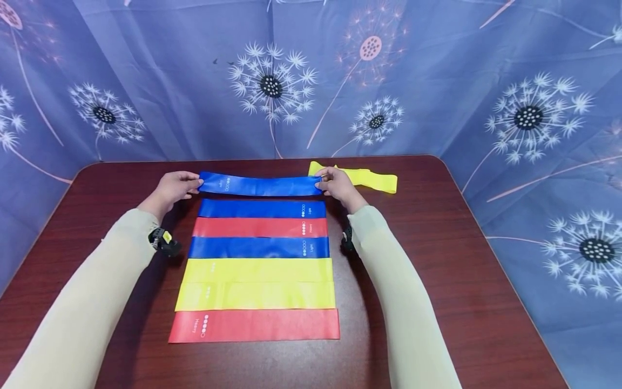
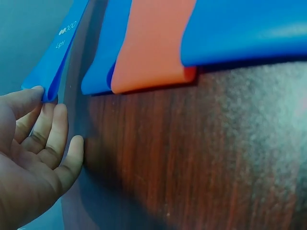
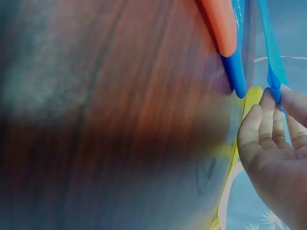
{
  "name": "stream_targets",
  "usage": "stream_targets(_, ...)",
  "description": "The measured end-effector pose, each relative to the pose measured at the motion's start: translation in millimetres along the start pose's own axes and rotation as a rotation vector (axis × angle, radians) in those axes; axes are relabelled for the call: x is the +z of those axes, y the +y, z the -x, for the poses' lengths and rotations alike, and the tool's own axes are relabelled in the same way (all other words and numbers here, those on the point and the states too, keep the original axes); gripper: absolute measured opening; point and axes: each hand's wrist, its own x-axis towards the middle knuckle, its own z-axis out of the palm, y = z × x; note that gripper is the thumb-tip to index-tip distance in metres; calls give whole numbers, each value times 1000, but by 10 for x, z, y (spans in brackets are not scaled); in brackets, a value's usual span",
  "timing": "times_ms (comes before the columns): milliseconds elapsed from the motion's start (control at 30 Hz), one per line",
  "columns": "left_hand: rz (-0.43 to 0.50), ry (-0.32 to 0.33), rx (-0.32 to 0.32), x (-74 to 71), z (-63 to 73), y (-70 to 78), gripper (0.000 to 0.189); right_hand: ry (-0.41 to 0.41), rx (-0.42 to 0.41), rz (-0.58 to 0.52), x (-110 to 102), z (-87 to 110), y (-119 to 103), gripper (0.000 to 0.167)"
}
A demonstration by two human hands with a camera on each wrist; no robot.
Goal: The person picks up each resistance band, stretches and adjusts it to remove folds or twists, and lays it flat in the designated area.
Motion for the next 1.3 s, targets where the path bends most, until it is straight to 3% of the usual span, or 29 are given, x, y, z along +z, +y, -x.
stream_targets(500, -69, 70, -2, 36, -56, -87, 43, 5, 19, 91, 68, -37, 36, 33)
stream_targets(800, -110, 47, -5, 64, -48, -68, 42, -18, 38, 107, 50, -36, 42, 35)
stream_targets(1033, -200, 46, 43, 89, -62, -73, 36, -26, 69, 132, 29, -15, 34, 35)
stream_targets(1300, -235, 33, 23, 131, -36, -57, 38, -10, 87, 139, 35, -22, 14, 33)
